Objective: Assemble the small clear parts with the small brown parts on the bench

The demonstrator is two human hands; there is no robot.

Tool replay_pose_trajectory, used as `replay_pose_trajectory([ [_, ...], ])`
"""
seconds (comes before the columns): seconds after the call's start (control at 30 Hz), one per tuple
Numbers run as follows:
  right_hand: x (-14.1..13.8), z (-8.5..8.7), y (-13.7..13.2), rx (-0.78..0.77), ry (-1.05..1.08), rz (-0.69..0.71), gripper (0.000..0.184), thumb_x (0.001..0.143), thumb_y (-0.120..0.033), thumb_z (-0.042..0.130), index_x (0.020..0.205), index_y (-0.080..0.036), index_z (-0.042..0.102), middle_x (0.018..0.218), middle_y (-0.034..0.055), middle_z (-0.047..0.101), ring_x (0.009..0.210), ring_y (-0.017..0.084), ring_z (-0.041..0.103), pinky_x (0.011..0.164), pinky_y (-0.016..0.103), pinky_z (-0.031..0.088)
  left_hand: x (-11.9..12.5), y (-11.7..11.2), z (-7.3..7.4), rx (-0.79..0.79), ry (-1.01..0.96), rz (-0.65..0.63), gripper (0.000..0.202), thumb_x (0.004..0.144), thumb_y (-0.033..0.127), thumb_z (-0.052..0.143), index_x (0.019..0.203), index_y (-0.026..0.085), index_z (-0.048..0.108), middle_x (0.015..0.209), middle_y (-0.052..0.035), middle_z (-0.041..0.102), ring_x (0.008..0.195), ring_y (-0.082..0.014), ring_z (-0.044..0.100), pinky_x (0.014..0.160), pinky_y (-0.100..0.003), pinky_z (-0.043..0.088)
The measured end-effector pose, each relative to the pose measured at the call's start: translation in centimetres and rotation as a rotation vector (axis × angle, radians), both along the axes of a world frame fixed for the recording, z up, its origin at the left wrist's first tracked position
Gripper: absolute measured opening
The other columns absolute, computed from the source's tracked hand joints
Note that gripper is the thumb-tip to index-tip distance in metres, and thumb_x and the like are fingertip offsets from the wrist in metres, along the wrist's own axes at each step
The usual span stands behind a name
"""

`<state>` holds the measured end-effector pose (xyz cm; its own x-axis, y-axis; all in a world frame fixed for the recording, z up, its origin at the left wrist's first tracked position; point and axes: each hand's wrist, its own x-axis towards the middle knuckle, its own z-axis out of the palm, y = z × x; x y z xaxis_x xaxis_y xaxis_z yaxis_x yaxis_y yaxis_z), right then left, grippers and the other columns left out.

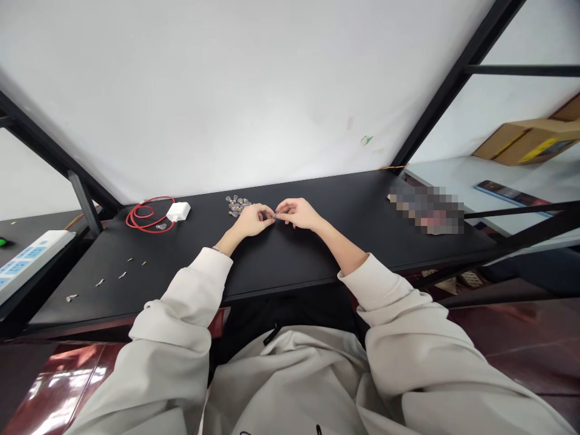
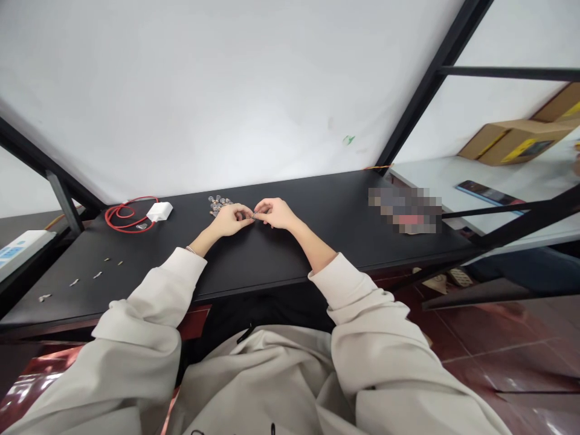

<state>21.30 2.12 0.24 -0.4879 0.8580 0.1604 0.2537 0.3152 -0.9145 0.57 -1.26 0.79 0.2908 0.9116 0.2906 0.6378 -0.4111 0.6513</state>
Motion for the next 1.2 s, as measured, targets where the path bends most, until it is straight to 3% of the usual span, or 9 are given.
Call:
replay_pose_trajectory([
  [0.4,0.0,-0.3,0.2,0.056,-0.073,0.000,0.020,0.078,-0.029,0.080,0.089,-0.014,0.073,0.079,0.0060,0.075,0.052,0.010,0.061,0.047,0.020,0.046,-0.2,0.2,-0.4,0.064,0.016,0.006,0.016,0.083,0.031,0.072,0.089,0.017,0.076,0.085,-0.0041,0.072,0.060,-0.0112,0.056,0.063,-0.026,0.047],
  [0.77,0.2,0.7,-0.3,0.020,-0.123,0.016,0.018,0.080,-0.026,0.078,0.091,-0.013,0.075,0.081,0.0071,0.075,0.055,0.010,0.061,0.049,0.019,0.045,-0.2,0.3,-0.3,-0.025,-0.028,-0.001,0.022,0.085,0.035,0.067,0.092,0.016,0.074,0.073,-0.0035,0.072,0.057,-0.0124,0.058,0.060,-0.025,0.048],
  [0.9,0.1,0.6,-0.2,0.018,-0.109,0.019,0.017,0.079,-0.026,0.079,0.089,-0.013,0.075,0.079,0.0061,0.074,0.054,0.009,0.060,0.051,0.020,0.047,-0.2,0.3,-0.2,-0.041,-0.061,0.050,0.019,0.081,0.033,0.073,0.089,0.016,0.072,0.077,-0.0038,0.073,0.057,-0.0118,0.059,0.060,-0.025,0.048],
  [1.07,0.1,0.2,0.4,0.006,-0.087,0.025,0.023,0.077,-0.030,0.081,0.092,-0.014,0.075,0.079,0.0062,0.073,0.054,0.011,0.061,0.047,0.021,0.046,-0.2,0.2,-0.1,-0.074,-0.078,0.087,0.015,0.081,0.031,0.073,0.084,0.016,0.070,0.067,-0.0021,0.070,0.054,-0.0127,0.059,0.058,-0.026,0.047],
  [1.2,1.7,0.1,2.3,0.087,-0.130,-0.123,0.026,0.076,-0.033,0.082,0.095,-0.015,0.076,0.079,0.0059,0.074,0.061,0.014,0.064,0.056,0.025,0.052,-0.2,0.3,-0.2,-0.079,-0.093,0.087,0.015,0.080,0.030,0.074,0.083,0.017,0.070,0.068,-0.0025,0.071,0.056,-0.0132,0.060,0.059,-0.026,0.047],
])
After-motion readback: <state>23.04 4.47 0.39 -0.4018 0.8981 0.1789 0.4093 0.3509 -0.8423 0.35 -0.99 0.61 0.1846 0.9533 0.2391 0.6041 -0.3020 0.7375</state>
